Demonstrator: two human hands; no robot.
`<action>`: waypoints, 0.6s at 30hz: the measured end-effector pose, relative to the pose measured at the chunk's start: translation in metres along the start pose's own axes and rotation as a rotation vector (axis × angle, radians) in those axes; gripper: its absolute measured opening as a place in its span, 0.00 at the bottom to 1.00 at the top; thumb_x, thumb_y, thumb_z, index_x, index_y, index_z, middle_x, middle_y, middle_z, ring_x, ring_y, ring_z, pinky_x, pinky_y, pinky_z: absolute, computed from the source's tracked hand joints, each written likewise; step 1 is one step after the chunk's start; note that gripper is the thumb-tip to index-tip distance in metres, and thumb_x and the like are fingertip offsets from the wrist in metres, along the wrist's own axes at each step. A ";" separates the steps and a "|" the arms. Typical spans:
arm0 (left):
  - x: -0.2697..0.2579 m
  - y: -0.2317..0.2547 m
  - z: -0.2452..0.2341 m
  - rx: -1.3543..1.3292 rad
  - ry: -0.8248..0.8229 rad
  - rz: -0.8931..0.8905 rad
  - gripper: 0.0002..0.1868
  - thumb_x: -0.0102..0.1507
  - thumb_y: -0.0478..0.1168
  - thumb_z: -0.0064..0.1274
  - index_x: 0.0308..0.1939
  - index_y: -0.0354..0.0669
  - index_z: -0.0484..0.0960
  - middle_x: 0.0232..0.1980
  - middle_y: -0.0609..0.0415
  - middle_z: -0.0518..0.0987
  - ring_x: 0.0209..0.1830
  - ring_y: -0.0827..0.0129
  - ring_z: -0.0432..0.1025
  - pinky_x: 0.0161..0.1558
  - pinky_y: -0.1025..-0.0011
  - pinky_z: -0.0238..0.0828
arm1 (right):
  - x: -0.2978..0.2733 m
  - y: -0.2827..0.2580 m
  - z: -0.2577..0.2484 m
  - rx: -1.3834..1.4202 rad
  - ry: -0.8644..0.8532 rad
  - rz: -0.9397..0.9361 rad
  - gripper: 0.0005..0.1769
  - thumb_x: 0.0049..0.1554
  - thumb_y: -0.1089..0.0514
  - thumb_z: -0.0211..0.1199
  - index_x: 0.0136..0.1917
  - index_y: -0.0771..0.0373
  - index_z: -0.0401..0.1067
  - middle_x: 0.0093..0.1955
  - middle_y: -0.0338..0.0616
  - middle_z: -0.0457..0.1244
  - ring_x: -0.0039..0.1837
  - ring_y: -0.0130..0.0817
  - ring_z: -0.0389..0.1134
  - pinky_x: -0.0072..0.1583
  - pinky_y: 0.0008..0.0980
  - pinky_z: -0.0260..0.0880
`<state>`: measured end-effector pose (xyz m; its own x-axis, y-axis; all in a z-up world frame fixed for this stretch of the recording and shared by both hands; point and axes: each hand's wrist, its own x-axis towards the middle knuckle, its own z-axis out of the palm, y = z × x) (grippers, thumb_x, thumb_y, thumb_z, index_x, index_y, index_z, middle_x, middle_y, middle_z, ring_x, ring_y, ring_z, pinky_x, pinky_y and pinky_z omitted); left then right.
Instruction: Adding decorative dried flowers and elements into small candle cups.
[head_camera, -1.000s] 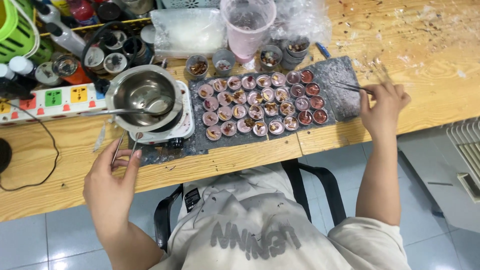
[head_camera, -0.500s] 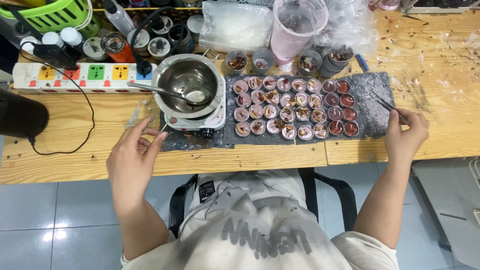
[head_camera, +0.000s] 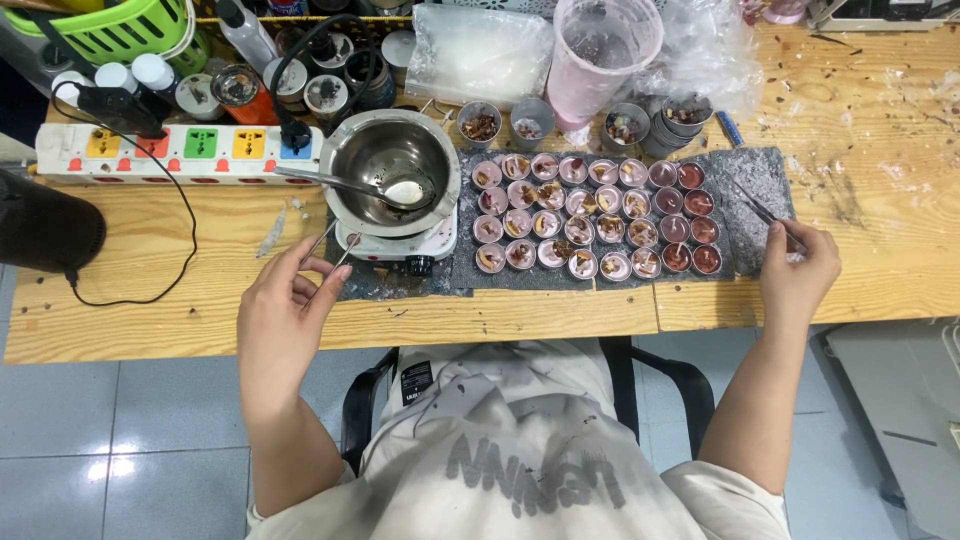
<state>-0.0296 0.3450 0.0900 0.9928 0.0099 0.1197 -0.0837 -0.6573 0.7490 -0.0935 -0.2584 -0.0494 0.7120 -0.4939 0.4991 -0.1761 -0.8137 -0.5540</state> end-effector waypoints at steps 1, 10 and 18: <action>0.000 0.000 0.000 0.000 0.001 0.000 0.27 0.62 0.41 0.63 0.63 0.34 0.78 0.43 0.49 0.83 0.30 0.70 0.75 0.31 0.72 0.74 | -0.001 -0.001 0.000 0.001 0.000 0.000 0.04 0.66 0.66 0.67 0.52 0.71 0.78 0.50 0.51 0.67 0.53 0.40 0.69 0.58 0.39 0.69; -0.012 0.015 -0.011 0.070 -0.014 -0.058 0.32 0.61 0.46 0.64 0.67 0.41 0.75 0.47 0.53 0.86 0.38 0.69 0.79 0.39 0.69 0.75 | 0.000 0.008 0.006 0.103 0.051 0.087 0.07 0.66 0.65 0.68 0.56 0.70 0.80 0.52 0.50 0.69 0.53 0.33 0.71 0.50 0.30 0.67; -0.035 0.010 0.024 0.329 0.439 0.555 0.17 0.65 0.40 0.66 0.55 0.45 0.80 0.51 0.53 0.79 0.53 0.57 0.73 0.61 0.55 0.63 | 0.003 0.016 0.013 0.163 0.081 0.069 0.07 0.66 0.66 0.68 0.56 0.72 0.79 0.50 0.50 0.70 0.53 0.33 0.72 0.54 0.29 0.70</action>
<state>-0.0626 0.3201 0.0771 0.6825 -0.1331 0.7187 -0.4599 -0.8425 0.2807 -0.0856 -0.2685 -0.0653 0.6439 -0.5753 0.5045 -0.1057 -0.7198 -0.6861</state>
